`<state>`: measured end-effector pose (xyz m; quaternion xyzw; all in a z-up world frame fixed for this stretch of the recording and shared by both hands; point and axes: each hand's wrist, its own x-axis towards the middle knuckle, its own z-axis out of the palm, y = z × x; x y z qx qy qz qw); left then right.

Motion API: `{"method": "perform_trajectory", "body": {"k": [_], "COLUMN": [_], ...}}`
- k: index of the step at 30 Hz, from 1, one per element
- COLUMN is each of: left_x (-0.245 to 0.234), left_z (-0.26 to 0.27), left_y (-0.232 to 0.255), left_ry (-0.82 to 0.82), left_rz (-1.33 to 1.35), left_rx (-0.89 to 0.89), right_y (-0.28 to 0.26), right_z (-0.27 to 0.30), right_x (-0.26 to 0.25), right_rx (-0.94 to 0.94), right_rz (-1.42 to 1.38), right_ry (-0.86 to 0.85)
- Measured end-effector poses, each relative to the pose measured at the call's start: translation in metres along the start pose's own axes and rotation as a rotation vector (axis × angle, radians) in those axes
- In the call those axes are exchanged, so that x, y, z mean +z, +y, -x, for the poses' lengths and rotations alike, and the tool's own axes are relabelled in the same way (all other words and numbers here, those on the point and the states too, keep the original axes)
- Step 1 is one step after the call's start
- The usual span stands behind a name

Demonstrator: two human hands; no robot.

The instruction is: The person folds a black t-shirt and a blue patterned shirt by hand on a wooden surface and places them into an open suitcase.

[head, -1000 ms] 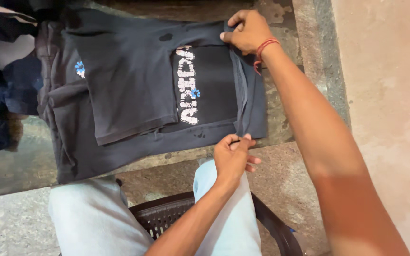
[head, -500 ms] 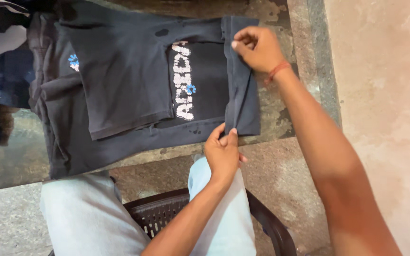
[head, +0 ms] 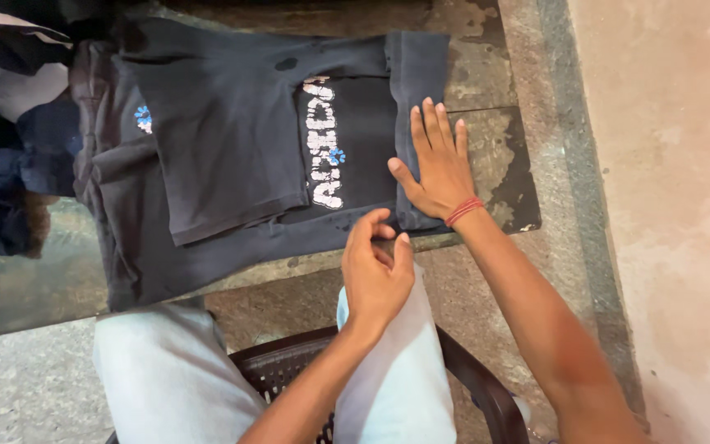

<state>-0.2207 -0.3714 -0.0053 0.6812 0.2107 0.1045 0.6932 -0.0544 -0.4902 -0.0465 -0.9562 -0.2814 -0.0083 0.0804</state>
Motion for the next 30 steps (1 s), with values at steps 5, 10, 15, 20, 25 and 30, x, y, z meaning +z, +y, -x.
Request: {"method": "perform_trajectory", "body": {"k": [5, 10, 15, 20, 25, 30], "left_x": [-0.024, -0.090, -0.170, -0.184, -0.185, -0.208], "left_z": [-0.007, -0.052, -0.111, -0.119, -0.116, -0.097], "left_y": [0.013, 0.009, 0.003, -0.024, -0.029, -0.020], "left_ry": [-0.059, 0.006, -0.003, -0.084, -0.069, 0.161], "left_rz": [-0.293, -0.656, -1.147, -1.243, -1.232, -0.805], "left_rx": [0.356, 0.807, 0.693, 0.637, 0.626, 0.778], "right_y": [0.000, 0.001, -0.001, -0.001, 0.000, 0.004], "right_z": [0.001, 0.001, 0.002, 0.002, 0.001, 0.003], "right_x": [0.004, 0.005, 0.003, 0.002, 0.007, 0.008], "right_rx": [-0.010, -0.007, -0.006, 0.000, 0.002, -0.019], "right_rz": [-0.046, -0.022, -0.037, -0.032, -0.036, -0.047], "right_ry": [0.013, 0.016, 0.020, 0.010, 0.010, 0.019]}}
